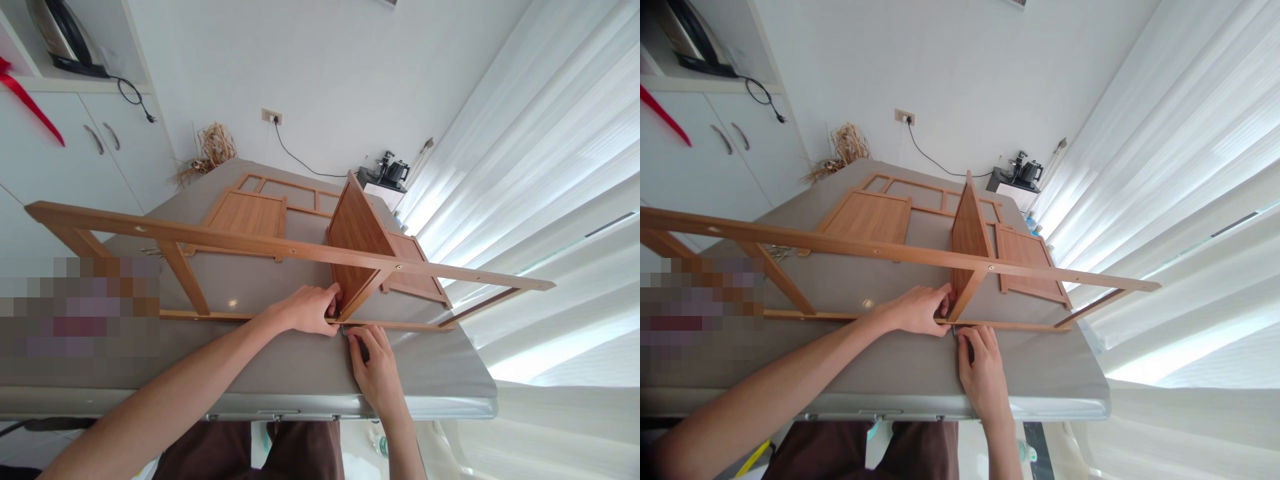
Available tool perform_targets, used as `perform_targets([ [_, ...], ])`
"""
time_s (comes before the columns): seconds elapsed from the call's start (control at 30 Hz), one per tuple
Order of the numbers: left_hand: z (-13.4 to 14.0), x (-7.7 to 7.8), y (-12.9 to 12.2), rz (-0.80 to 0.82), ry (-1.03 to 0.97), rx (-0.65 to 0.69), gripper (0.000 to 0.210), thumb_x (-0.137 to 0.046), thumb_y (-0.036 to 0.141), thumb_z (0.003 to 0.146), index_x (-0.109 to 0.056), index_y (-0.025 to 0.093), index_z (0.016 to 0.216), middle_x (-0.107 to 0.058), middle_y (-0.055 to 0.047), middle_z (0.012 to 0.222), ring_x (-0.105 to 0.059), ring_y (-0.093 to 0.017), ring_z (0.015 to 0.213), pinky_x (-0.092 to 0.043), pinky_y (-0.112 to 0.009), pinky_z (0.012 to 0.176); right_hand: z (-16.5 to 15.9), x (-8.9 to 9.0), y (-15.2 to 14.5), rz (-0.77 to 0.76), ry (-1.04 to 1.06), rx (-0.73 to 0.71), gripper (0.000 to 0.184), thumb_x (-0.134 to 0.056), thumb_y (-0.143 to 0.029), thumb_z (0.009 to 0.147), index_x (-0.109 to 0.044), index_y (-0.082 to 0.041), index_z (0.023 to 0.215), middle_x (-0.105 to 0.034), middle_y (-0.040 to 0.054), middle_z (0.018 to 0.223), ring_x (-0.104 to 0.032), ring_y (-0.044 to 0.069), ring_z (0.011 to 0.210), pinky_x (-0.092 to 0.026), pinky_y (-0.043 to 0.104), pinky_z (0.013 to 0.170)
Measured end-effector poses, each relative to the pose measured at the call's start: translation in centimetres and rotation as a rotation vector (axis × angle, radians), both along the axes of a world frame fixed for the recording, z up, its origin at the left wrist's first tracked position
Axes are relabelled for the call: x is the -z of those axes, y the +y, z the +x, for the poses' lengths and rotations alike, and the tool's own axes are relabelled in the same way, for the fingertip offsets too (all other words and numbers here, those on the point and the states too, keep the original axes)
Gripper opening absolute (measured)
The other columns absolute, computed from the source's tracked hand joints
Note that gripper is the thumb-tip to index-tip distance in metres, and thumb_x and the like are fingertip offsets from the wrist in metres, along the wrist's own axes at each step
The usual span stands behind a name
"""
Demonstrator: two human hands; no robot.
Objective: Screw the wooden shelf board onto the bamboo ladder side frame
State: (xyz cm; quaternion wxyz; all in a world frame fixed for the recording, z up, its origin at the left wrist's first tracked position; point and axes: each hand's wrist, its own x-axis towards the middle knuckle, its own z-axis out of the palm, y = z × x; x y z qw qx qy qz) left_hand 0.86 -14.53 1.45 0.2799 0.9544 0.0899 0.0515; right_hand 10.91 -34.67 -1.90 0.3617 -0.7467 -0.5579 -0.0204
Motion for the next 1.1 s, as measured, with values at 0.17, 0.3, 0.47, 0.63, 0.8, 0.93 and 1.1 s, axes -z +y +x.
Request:
perform_targets([
  [0.17, 0.03, 0.22, 0.05, -0.005, -0.021, 0.007, 0.041, -0.069, 0.044, 0.07, -0.042, 0.025, 0.095, -0.072, 0.005, 0.089, -0.069, -0.021, 0.073, -0.042, -0.032, 0.062, 0.01, 0.01, -0.08, -0.03, 0.031, 0.001, 0.016, -0.044, -0.023, 0.103, -0.06, -0.025, 0.1, -0.062, 0.0059, 0.097, -0.056, 0.024, 0.096, -0.048, 0.04, 0.084],
  [0.3, 0.0, 0.27, 0.06, -0.008, -0.019, 0.005, 0.041, -0.07, 0.043, 0.07, -0.043, 0.025, 0.096, -0.072, 0.005, 0.089, -0.069, -0.021, 0.074, -0.043, -0.031, 0.063, 0.06, 0.13, -0.17, -0.041, 0.054, 0.001, 0.017, -0.044, -0.025, 0.104, -0.061, -0.026, 0.102, -0.062, 0.0057, 0.098, -0.055, 0.024, 0.097, -0.047, 0.041, 0.085],
  [0.47, -0.03, -0.09, 0.0, -0.006, -0.001, 0.006, 0.041, -0.069, 0.043, 0.071, -0.043, 0.025, 0.096, -0.073, 0.005, 0.09, -0.07, -0.021, 0.076, -0.044, -0.032, 0.064, 0.02, 0.04, -0.16, -0.042, 0.063, -0.005, 0.016, -0.045, -0.026, 0.104, -0.061, -0.026, 0.103, -0.063, 0.0053, 0.098, -0.055, 0.024, 0.097, -0.047, 0.041, 0.086],
  [0.63, -0.02, 0.01, 0.04, -0.015, -0.009, 0.007, 0.041, -0.07, 0.044, 0.071, -0.043, 0.025, 0.095, -0.073, 0.004, 0.09, -0.07, -0.021, 0.075, -0.042, -0.032, 0.064, 0.1, 0.1, -0.04, -0.019, 0.043, 0.012, 0.014, -0.047, -0.027, 0.104, -0.061, -0.027, 0.105, -0.064, 0.0055, 0.1, -0.056, 0.025, 0.098, -0.048, 0.041, 0.086],
  [0.8, 0.02, 0.3, 0.07, -0.02, -0.033, 0.006, 0.04, -0.069, 0.043, 0.07, -0.042, 0.025, 0.095, -0.072, 0.006, 0.088, -0.068, -0.021, 0.073, -0.041, -0.032, 0.062, 0.15, 0.15, -0.04, -0.008, 0.031, 0.059, 0.01, -0.049, -0.028, 0.103, -0.059, -0.027, 0.102, -0.062, 0.0045, 0.101, -0.055, 0.024, 0.098, -0.048, 0.041, 0.085],
  [0.93, 0.05, 0.31, 0.11, -0.024, -0.035, 0.011, 0.04, -0.069, 0.043, 0.07, -0.042, 0.025, 0.094, -0.071, 0.006, 0.087, -0.067, -0.02, 0.072, -0.04, -0.032, 0.061, 0.19, 0.23, -0.03, -0.005, -0.005, 0.073, 0.008, -0.051, -0.026, 0.102, -0.059, -0.027, 0.102, -0.061, 0.005, 0.104, -0.054, 0.024, 0.099, -0.047, 0.043, 0.089],
  [1.1, 0.1, 0.47, 0.17, -0.009, -0.039, 0.012, 0.04, -0.068, 0.044, 0.071, -0.042, 0.025, 0.094, -0.071, 0.005, 0.088, -0.067, -0.02, 0.072, -0.039, -0.032, 0.06, 0.35, 0.59, 0.01, -0.021, -0.016, 0.064, 0.009, -0.054, -0.026, 0.1, -0.062, -0.025, 0.097, -0.058, 0.0064, 0.104, -0.053, 0.024, 0.099, -0.048, 0.043, 0.089],
])
